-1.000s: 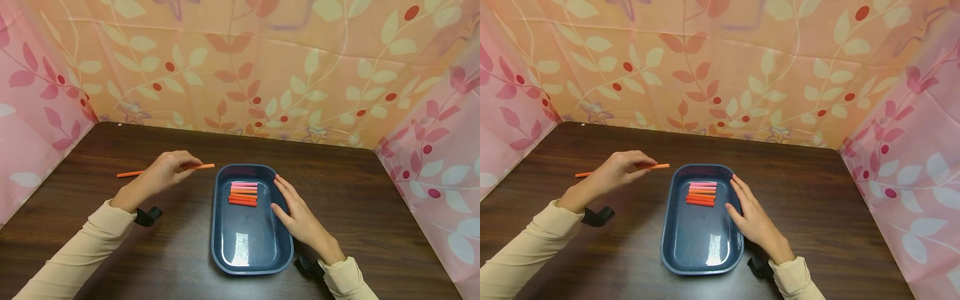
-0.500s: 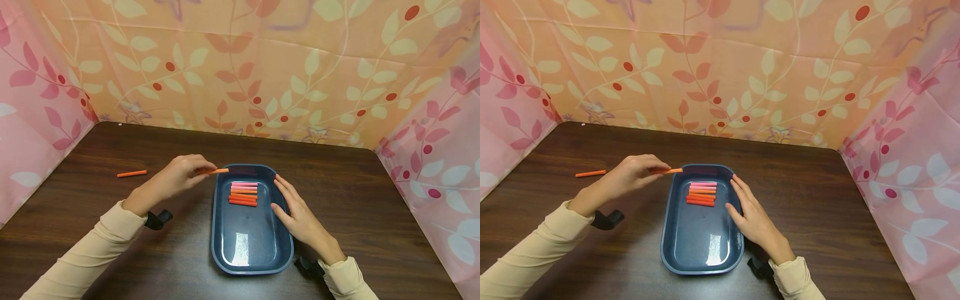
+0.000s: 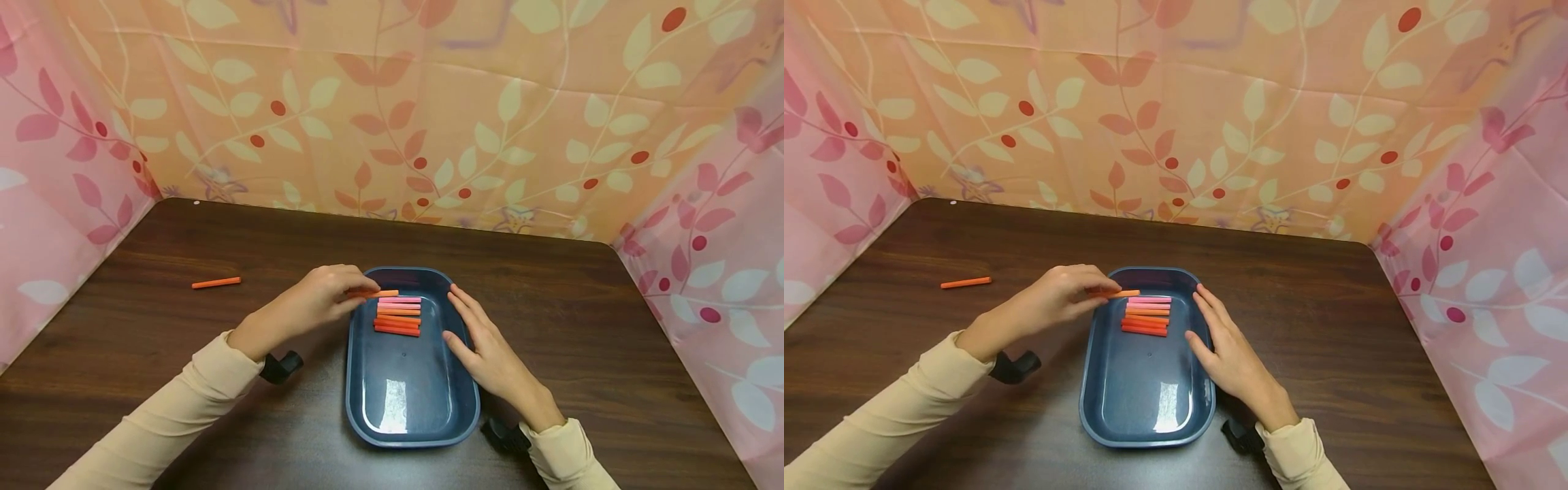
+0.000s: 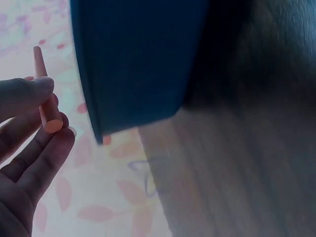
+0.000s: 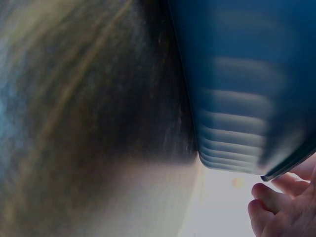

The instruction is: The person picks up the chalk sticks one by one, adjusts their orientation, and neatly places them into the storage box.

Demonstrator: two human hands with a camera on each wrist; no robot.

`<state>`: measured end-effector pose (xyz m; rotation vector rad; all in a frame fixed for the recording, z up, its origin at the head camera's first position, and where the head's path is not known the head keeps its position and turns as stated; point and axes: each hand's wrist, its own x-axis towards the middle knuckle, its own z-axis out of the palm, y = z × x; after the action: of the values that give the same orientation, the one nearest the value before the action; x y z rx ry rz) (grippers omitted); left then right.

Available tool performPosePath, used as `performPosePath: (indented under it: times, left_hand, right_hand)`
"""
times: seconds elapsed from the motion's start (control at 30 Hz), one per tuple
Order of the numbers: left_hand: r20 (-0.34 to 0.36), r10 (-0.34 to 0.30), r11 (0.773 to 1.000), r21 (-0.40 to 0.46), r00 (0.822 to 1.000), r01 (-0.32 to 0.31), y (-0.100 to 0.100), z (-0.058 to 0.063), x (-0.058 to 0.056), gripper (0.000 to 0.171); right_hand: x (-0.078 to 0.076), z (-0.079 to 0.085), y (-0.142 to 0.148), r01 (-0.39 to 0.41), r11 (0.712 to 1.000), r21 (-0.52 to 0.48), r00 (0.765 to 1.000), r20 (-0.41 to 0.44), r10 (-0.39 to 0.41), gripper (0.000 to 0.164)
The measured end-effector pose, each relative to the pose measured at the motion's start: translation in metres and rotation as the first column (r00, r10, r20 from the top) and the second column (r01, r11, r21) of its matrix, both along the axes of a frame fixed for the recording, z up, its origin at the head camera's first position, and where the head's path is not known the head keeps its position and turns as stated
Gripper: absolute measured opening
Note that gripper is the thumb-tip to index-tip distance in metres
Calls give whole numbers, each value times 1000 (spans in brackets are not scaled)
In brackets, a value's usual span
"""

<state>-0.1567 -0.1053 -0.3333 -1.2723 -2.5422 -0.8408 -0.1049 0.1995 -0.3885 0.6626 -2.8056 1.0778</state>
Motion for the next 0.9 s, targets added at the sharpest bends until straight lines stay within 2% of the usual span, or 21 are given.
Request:
performPosePath:
  times: [0.3, 0.57, 0.9]
  left_hand:
    - [78, -26, 998, -58, 997, 31, 21, -8, 4, 29]
    - [61, -41, 997, -65, 997, 45, 33, -17, 5, 25]
    - [93, -35, 994, -97, 995, 44, 44, -24, 8, 27]
  right_hand:
    - [-1, -2, 1, -2, 1000, -2, 1000, -6, 2, 65]
    - [-2, 0, 1, -3, 1000, 4, 1000, 0, 3, 66]
    - [-1, -1, 0, 5, 1000, 17, 1000, 18, -6, 66]
